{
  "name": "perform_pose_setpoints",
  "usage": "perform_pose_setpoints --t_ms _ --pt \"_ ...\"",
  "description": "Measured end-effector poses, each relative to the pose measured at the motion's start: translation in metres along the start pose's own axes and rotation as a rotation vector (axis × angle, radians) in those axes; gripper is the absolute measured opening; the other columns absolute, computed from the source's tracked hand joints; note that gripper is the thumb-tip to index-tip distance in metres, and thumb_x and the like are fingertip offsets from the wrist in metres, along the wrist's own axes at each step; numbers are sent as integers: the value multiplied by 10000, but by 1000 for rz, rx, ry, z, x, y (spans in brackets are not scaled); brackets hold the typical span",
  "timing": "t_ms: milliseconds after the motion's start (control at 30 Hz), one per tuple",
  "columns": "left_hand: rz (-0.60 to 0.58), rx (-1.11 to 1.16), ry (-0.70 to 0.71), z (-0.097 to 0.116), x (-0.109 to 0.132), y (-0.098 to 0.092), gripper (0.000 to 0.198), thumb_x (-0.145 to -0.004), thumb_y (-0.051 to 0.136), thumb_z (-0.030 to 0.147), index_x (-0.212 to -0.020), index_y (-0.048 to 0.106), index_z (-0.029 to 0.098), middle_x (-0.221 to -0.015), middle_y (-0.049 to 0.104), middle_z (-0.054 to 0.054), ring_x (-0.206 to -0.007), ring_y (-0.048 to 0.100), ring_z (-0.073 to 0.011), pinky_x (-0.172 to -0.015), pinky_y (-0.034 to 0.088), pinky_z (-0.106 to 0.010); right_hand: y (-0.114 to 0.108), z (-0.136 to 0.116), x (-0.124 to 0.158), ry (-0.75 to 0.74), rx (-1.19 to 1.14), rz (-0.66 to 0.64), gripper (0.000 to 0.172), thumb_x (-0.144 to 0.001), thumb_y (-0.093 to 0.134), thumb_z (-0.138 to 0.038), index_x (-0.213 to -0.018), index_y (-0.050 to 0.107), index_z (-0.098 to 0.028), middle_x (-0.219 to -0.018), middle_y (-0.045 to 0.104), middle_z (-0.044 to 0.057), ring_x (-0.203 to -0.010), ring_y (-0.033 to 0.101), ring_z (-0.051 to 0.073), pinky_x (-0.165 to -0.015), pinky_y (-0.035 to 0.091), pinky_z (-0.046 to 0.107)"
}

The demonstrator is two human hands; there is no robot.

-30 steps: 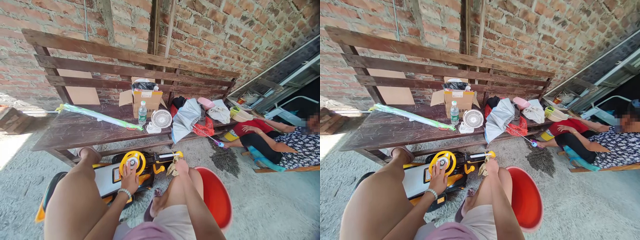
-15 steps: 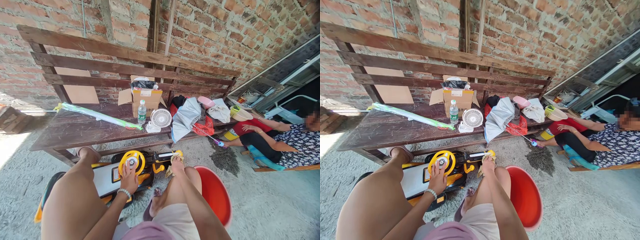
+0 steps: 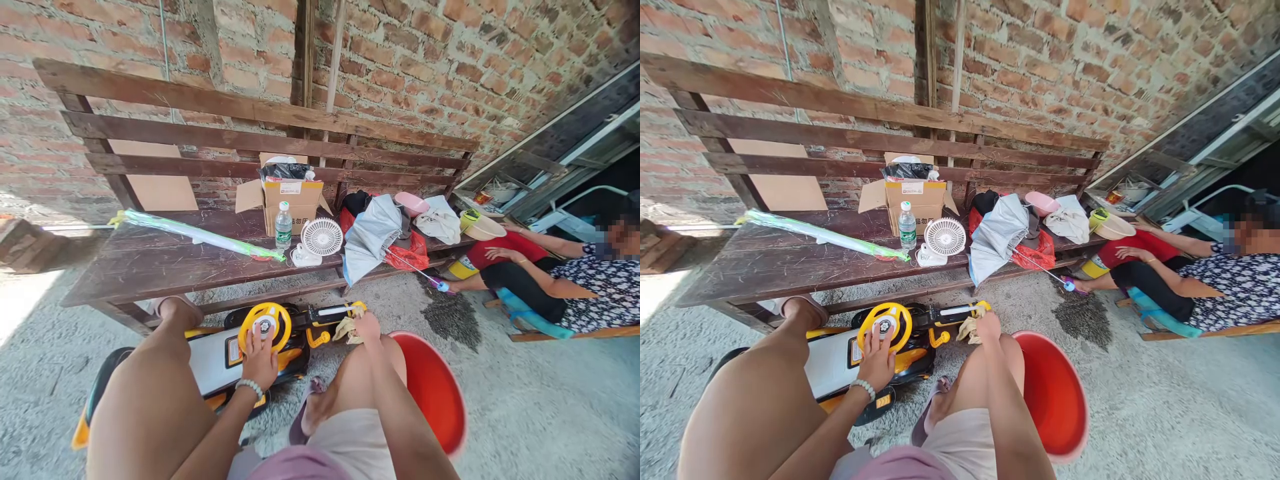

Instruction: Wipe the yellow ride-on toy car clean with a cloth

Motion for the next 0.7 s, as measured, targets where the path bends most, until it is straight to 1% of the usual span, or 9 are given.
perform_pose_setpoints --t_ms 133,200,233,300,400,467,500,600,700 --pt "13 14 10 -2 0 3 686 -995 511 254 -1677 484 187 -1851 180 -175 -1711 83 -446 -1278 358 -705 -39 13 -7 45 -53 173 539 -1105 291 -288 -1585 485 -137 -1541 548 255 -1326 662 309 -1013 529 341" --pt "20 12 15 -3 0 5 681 -1003 511 263 -1677 481 173 -1850 175 -184 -1710 83 -449 -1298 324 -701 -53 13 -12 47 -117 245 570 -1113 258 -308 -1629 432 -139 -1576 490 256 -1336 638 305 -1049 499 335" --pt "21 8 16 -3 0 5 680 -1006 509 267 -1679 478 168 -1849 176 -188 -1711 80 -450 -1304 311 -702 -55 10 -14 49 -151 251 577 -1116 260 -315 -1643 417 -140 -1566 487 256 -1313 641 306 -1056 489 341" --pt "24 2 21 -4 0 6 682 -1008 508 275 -1680 474 162 -1847 183 -192 -1709 79 -455 -1307 294 -713 -49 0 -17 44 -193 191 569 -1110 348 -334 -1639 438 -142 -1510 518 250 -1258 645 315 -1046 481 359" --pt "26 -2 27 -4 0 6 683 -1005 521 281 -1674 480 153 -1843 189 -200 -1705 93 -465 -1307 288 -719 -23 -22 -13 47 -111 66 557 -1068 527 -351 -1594 518 -167 -1523 501 250 -1311 581 362 -1029 471 397" --pt "31 -6 29 -4 0 6 684 -1002 546 280 -1671 485 154 -1840 198 -203 -1705 99 -464 -1319 277 -700 -8 -33 -5 37 -38 39 551 -1068 545 -365 -1581 537 -165 -1580 447 265 -1356 538 393 -1038 468 419" --pt "33 -8 27 -4 0 6 687 -1000 559 279 -1672 484 156 -1839 201 -205 -1705 99 -464 -1325 272 -690 -3 -38 -2 21 -14 32 549 -1077 528 -370 -1582 535 -154 -1591 434 271 -1356 539 396 -1042 471 423" --pt "32 -5 23 -5 0 6 698 -999 572 276 -1678 474 149 -1837 196 -217 -1703 87 -476 -1325 276 -685 3 -49 7 -69 -4 14 523 -1077 530 -365 -1555 574 -156 -1553 486 243 -1309 592 353 -1056 480 393" --pt "25 6 17 -5 -1 7 701 -1005 542 291 -1688 460 156 -1845 173 -207 -1705 65 -480 -1299 304 -723 2 -65 16 -181 -14 -18 457 -1035 612 -339 -1481 663 -255 -1537 535 154 -1253 635 286 -1038 491 330"
Point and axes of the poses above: each hand's wrist, its own x-axis away from the middle knuckle, its own y-axis out of the palm, z = x × y, the point moved 5 cm from there along -x, towards the middle knuckle
